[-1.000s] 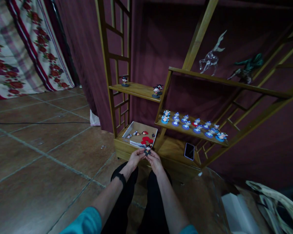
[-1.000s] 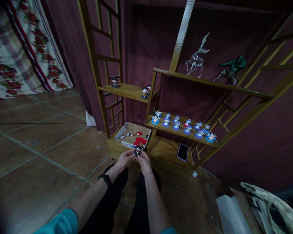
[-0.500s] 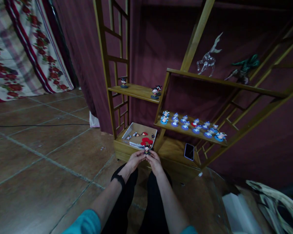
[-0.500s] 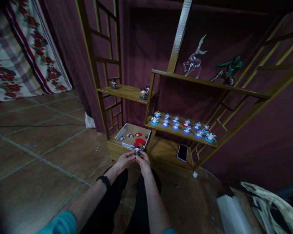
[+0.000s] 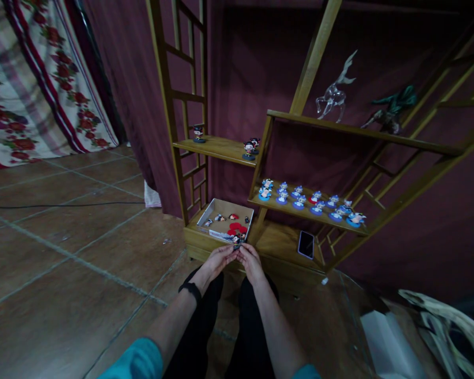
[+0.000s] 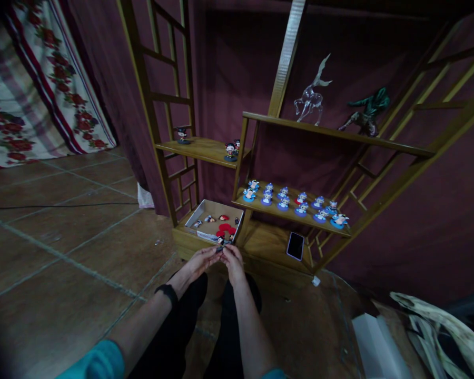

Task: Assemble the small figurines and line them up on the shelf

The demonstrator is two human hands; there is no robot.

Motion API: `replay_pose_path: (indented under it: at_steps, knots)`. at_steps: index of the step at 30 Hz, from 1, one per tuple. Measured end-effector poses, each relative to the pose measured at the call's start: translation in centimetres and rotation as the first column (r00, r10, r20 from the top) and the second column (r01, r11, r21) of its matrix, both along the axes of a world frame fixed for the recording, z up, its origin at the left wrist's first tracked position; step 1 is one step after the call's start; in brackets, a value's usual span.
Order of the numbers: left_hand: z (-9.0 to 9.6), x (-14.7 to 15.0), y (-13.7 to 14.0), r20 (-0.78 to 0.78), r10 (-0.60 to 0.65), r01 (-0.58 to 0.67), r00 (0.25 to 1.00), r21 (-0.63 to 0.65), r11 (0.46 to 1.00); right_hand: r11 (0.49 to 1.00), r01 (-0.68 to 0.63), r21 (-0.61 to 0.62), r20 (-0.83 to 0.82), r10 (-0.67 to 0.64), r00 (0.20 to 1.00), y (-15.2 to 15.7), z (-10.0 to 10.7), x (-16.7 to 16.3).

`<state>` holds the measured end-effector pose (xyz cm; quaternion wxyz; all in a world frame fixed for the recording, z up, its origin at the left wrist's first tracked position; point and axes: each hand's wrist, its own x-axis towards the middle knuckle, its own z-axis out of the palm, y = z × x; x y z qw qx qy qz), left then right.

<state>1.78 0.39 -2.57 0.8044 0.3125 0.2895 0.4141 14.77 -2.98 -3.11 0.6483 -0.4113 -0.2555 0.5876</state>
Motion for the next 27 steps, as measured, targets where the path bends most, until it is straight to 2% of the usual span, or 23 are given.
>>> replay_pose_path:
  at_steps: [9, 16, 21, 27]
  knots:
    - [-0.1, 0.3, 0.0, -0.014, 0.032, -0.031, 0.999, 0.027, 0.999, 1.000, -0.004, -0.023, -0.003, 0.004, 1.000, 0.1, -0.2, 0.1]
    - [-0.9, 1.0, 0.4, -0.064, 0.187, -0.183, 0.980, 0.057, 0.981, 0.999, -0.015, -0.035, -0.016, 0.014, 1.000, 0.4, -0.8, 0.2]
    - [-1.1, 1.1, 0.2, -0.132, 0.258, -0.241, 0.957, 0.133, 0.961, 1.000, -0.019, -0.025, -0.024, 0.019, 1.000, 0.5, -1.1, 0.2]
    - [-1.2, 1.3, 0.1, -0.194, 0.262, -0.222, 0.945, 0.207, 0.953, 1.000, 0.009, -0.020, -0.040, -0.010, 0.999, 0.6, -1.2, 0.1]
